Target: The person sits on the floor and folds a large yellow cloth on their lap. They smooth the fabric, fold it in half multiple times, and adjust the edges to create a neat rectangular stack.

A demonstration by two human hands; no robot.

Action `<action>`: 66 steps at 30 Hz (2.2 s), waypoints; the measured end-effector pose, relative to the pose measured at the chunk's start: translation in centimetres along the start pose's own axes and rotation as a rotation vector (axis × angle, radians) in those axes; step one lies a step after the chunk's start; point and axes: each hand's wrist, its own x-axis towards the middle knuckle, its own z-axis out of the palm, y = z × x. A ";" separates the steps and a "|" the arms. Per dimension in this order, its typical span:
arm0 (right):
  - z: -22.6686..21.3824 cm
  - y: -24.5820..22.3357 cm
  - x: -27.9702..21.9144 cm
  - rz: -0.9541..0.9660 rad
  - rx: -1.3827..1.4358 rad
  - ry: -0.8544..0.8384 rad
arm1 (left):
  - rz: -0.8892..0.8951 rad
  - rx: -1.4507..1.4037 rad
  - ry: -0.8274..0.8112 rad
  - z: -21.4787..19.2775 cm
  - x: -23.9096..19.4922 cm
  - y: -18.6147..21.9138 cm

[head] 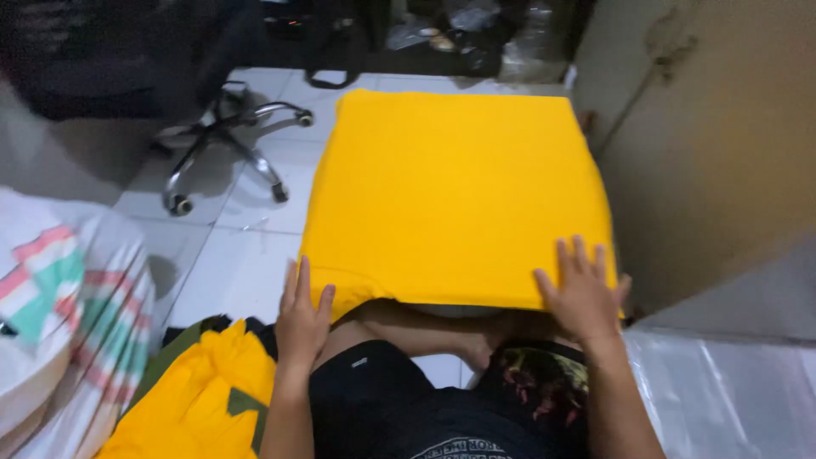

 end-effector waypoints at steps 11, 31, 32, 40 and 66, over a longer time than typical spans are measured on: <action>-2.1 -10.1 0.2 -0.486 0.142 0.166 | -0.014 -0.108 0.132 6.0 -3.7 -13.7; 0.7 -12.7 3.1 -0.833 0.238 -0.064 | -0.363 0.632 0.197 2.4 -9.1 -27.3; 0.6 -12.7 3.1 -0.868 0.181 -0.046 | -0.361 0.590 0.314 1.7 -9.0 -26.3; 0.2 -12.7 2.9 -0.883 0.184 -0.048 | -0.665 0.374 0.350 -0.3 -8.0 -23.5; 0.3 -11.9 3.3 -0.916 0.292 -0.052 | -1.190 0.293 0.302 -11.6 -13.3 -20.8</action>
